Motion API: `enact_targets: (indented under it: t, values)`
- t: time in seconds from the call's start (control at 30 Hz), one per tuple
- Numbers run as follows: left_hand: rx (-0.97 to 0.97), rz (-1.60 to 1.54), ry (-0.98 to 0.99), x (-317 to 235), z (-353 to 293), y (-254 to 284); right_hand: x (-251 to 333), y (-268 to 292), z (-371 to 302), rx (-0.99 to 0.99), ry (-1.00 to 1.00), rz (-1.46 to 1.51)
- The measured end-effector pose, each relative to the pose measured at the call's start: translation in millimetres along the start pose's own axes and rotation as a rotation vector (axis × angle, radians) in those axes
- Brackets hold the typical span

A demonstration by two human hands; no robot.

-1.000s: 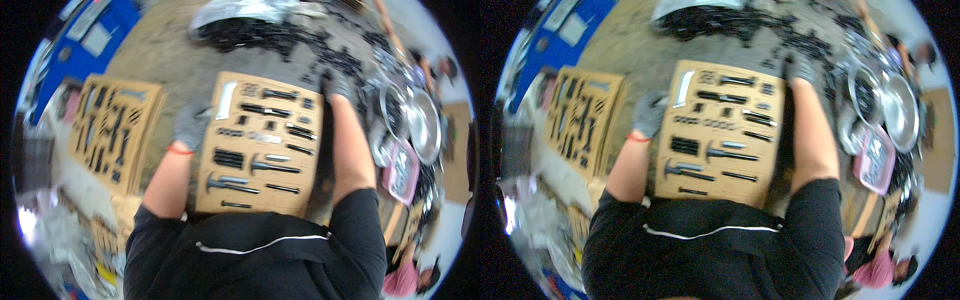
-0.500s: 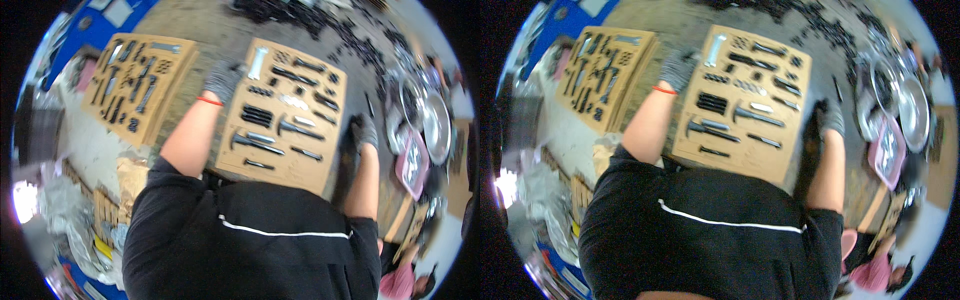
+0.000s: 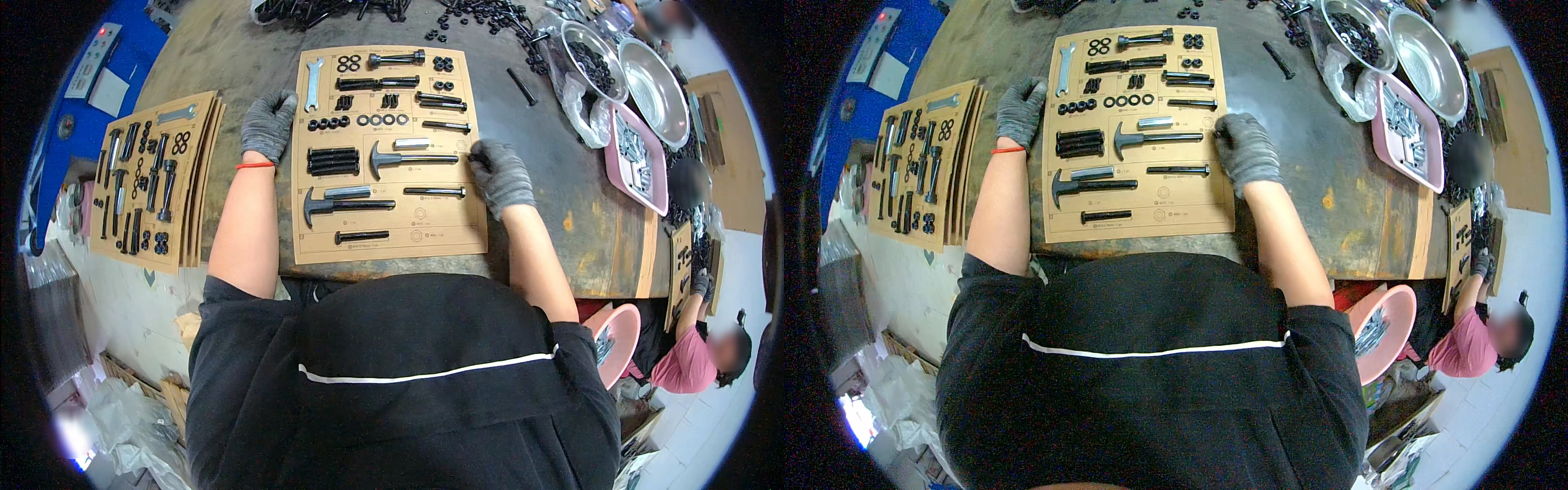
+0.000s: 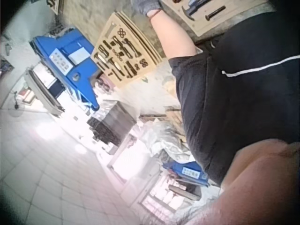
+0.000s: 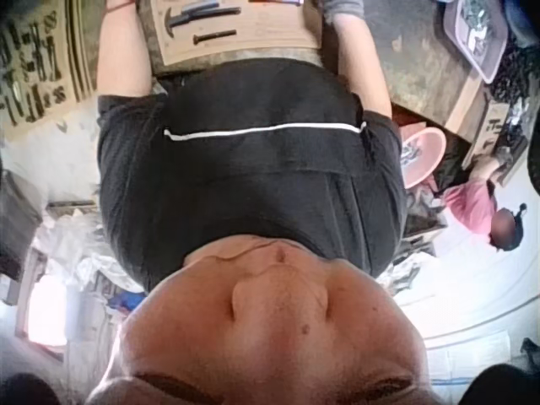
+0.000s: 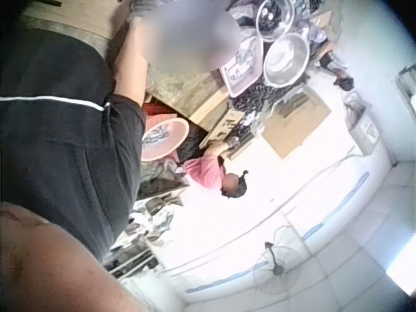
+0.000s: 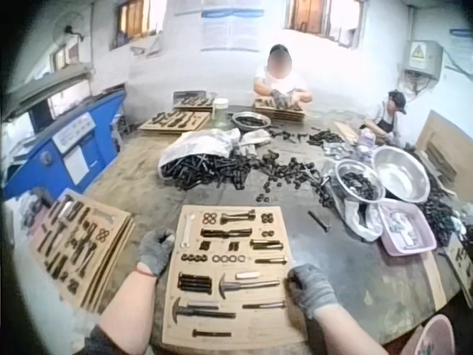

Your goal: The person arranges various black metal hardware components, including bolts, nuts, washers, and tools, onto a cardboard template on a workbench. They pick up items from piles and bowls, place them into designated spots on the template, and occasionally adjust the layout.

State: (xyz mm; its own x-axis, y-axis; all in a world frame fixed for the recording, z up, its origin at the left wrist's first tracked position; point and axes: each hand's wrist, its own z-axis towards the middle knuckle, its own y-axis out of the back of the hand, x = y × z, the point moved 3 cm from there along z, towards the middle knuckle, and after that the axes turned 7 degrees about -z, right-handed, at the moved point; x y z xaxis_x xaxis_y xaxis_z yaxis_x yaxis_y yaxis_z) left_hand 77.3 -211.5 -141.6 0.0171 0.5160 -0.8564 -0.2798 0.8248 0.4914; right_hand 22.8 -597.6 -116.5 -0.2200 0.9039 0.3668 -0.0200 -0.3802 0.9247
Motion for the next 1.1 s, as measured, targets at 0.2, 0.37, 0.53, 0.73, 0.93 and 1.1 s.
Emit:
enact_targets:
  t: [0.2,0.37,0.53,0.73,0.93,1.1]
  values:
    - [-0.038,-0.037,0.044,3,-2,0,5,-13,17,0.012,-0.061,-0.045]
    - [0.022,-0.124,0.036,10,1,-2,1,-16,14,-0.054,0.005,0.04]
    - [0.035,-0.008,0.091,6,-1,0,-11,-14,9,0.051,-0.122,-0.08]
    - [0.013,0.104,0.042,26,8,1,18,7,-30,-0.022,-0.058,0.113]
    - [-0.013,0.039,0.043,2,-2,1,67,-17,-69,0.165,0.351,0.132]
    - [0.035,0.051,0.109,-10,-5,4,68,-22,-65,0.12,0.348,0.137]
